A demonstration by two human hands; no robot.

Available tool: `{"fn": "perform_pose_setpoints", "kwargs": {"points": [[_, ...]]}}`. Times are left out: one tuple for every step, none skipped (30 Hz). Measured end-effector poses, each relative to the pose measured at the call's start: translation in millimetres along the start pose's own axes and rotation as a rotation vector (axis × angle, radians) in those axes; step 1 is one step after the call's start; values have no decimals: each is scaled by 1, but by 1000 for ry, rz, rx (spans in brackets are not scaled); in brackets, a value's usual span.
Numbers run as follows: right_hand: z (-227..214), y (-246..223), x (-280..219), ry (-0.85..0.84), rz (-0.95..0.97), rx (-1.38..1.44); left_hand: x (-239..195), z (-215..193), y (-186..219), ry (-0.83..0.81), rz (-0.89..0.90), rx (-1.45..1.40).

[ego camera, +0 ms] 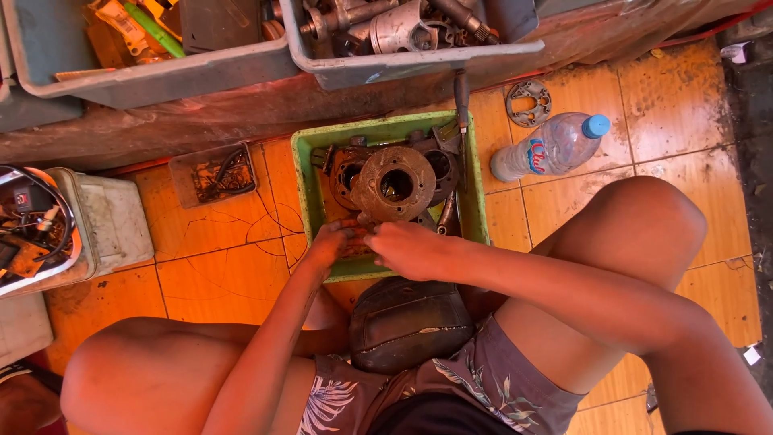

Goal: Cleaning a motorcycle engine cylinder block using a brush and solvent in a green plastic tray.

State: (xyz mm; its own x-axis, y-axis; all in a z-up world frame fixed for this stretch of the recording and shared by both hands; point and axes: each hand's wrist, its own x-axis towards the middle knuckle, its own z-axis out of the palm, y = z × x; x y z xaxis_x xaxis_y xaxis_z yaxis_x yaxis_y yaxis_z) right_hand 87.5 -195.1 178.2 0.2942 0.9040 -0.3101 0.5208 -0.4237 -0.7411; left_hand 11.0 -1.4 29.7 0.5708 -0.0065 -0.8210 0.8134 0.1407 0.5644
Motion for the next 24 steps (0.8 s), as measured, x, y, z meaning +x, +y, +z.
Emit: {"fn": "perform_pose_setpoints", "kwargs": {"points": [[-1, -2, -6, -1, 1, 0, 1, -1, -1, -1, -1, -1], [-3, -5, -13, -58, -13, -208, 2, -2, -2, 0, 10, 13], [-5, -7, -19, -115, -28, -415, 3, -3, -3, 0, 20, 27], [-2, -5, -23, -114, -30, -421, -1, 0, 1, 2, 26, 25], [0, -2, -27, -154, -32, -448, -5, 3, 6, 3, 20, 34], [5, -1, -31, -195, -35, -469, -11, 4, 8, 6, 9, 44], [2, -5, -30, -195, -39, -470, -3, 1, 5, 10, 9, 44], [0, -10, -32, -86, -111, -503, 3, 0, -1, 8, 5, 39], [-1, -15, -33, 23, -181, -535, 9, -2, -7, 6, 2, 34], [13, -3, -33, 22, -182, -536, -2, 4, 1, 7, 3, 33], [27, 9, -33, -33, -114, -618, -13, 9, 9, 23, -10, 48], [39, 22, -32, -82, -43, -702, -22, 13, 21, 39, -18, 67], [26, 5, -34, -76, -41, -706, -27, 15, 28, 39, -12, 71], [15, -12, -37, -86, -69, -679, -34, 17, 33, 43, -25, 71], [4, -29, -41, -97, -98, -652, -41, 19, 37, 47, -38, 70], [13, -21, -37, -100, -95, -648, -43, 19, 38, 45, -43, 70], [22, -13, -34, -101, -76, -676, -46, 19, 39, 42, -31, 74], [30, -5, -31, -99, -55, -708, -47, 19, 42, 38, -15, 81], [30, -6, -33, -98, -50, -706, -45, 20, 38, 34, -16, 83], [28, -6, -32, -95, -49, -674, -41, 20, 37, 46, -35, 94], [26, -6, -30, -91, -47, -641, -37, 20, 36, 58, -55, 105], [22, -6, -25, -95, -54, -640, -34, 18, 34, 63, -58, 100], [19, -4, -19, -96, -29, -590, -30, 17, 31, 55, -42, 105], [17, -3, -15, -96, 3, -539, -27, 17, 28, 42, -26, 115]]}}
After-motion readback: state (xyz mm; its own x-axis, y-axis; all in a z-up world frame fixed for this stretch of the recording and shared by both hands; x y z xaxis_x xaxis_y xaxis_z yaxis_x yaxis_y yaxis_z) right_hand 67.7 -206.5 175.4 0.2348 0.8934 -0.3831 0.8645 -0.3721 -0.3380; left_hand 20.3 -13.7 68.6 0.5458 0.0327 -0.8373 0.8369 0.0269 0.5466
